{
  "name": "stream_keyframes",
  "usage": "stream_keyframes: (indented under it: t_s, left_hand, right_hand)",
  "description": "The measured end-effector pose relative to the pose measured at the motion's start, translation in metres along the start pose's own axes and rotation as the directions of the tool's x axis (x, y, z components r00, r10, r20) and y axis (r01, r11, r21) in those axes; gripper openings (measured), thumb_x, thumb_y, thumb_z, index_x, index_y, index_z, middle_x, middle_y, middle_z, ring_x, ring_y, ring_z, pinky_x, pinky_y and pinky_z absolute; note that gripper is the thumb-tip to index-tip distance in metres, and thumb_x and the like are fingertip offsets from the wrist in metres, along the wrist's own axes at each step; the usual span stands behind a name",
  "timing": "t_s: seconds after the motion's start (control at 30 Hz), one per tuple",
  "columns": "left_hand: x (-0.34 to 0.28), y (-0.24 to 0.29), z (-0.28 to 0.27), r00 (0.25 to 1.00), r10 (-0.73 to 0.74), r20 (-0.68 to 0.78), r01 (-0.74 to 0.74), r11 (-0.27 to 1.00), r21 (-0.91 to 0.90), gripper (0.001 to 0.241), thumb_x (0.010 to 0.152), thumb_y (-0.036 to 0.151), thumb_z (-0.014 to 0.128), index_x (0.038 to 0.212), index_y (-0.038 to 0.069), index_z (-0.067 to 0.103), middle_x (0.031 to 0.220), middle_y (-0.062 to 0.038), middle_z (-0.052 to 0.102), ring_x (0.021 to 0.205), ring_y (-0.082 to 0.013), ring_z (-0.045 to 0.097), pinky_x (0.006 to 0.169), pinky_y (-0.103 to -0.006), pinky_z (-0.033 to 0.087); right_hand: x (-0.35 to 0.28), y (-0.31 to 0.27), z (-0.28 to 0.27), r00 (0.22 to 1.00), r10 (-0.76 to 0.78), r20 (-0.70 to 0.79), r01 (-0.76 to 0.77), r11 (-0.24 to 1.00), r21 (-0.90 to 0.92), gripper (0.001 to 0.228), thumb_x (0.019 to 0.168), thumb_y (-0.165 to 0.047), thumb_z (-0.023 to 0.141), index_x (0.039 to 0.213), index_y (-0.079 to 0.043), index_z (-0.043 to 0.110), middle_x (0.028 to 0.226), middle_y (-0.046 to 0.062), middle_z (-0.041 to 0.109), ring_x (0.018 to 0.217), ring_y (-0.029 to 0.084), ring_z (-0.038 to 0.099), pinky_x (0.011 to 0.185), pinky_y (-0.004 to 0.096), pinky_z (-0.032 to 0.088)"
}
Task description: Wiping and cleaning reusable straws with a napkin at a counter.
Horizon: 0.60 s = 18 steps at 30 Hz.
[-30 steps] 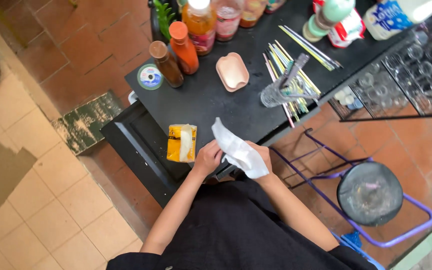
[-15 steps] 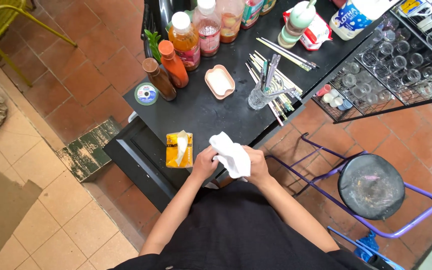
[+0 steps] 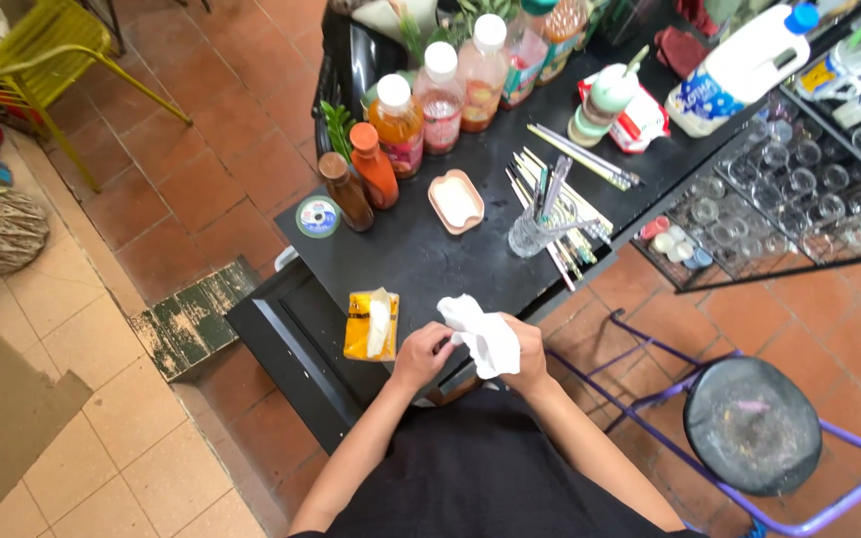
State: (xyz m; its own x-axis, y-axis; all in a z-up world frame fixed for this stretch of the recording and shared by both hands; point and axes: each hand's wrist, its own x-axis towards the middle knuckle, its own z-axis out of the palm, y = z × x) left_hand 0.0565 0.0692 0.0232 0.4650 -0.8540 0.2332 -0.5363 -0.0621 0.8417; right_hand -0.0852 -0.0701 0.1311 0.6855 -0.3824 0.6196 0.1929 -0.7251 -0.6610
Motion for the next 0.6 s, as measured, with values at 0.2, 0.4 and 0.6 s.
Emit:
stream_keyframes:
  t_s: [0.2,0.4,0.6]
  left_hand:
    - [0.009,0.006,0.007,0.987,-0.124,-0.104,0.129,0.991,0.041,0.012,0.085,0.011,0.074,0.096,0.006,0.073,0.086,-0.011,0.069,0.073,-0.0310,0.068,0.064,-0.0398,0.053]
    - [0.013,0.000,0.006,0.992,-0.074,-0.098,0.082,0.994,0.074,0.010,0.088,0.012,0.074,0.096,0.006,0.071,0.088,-0.016,0.070,0.082,-0.0381,0.068,0.068,-0.0455,0.053]
    - [0.008,-0.021,0.012,0.994,-0.051,-0.095,0.059,0.995,0.081,0.014,0.081,0.010,0.074,0.094,0.007,0.071,0.089,-0.014,0.071,0.080,-0.0378,0.069,0.067,-0.0449,0.054]
  right_hand:
    - [0.006,0.016,0.013,0.985,0.163,0.050,-0.169,0.971,0.169,0.026,0.081,0.000,0.074,0.107,0.001,0.072,0.101,0.015,0.076,0.087,0.030,0.077,0.074,0.035,0.059]
    - [-0.001,0.053,0.023,0.941,0.313,0.130,-0.324,0.943,0.071,0.027,0.081,0.001,0.071,0.108,-0.003,0.074,0.101,0.014,0.078,0.093,0.029,0.079,0.077,0.035,0.059]
    - [0.022,0.021,0.002,0.911,0.232,0.340,-0.276,0.957,0.085,0.026,0.079,0.004,0.068,0.103,-0.004,0.075,0.094,0.014,0.077,0.087,0.032,0.076,0.072,0.037,0.059]
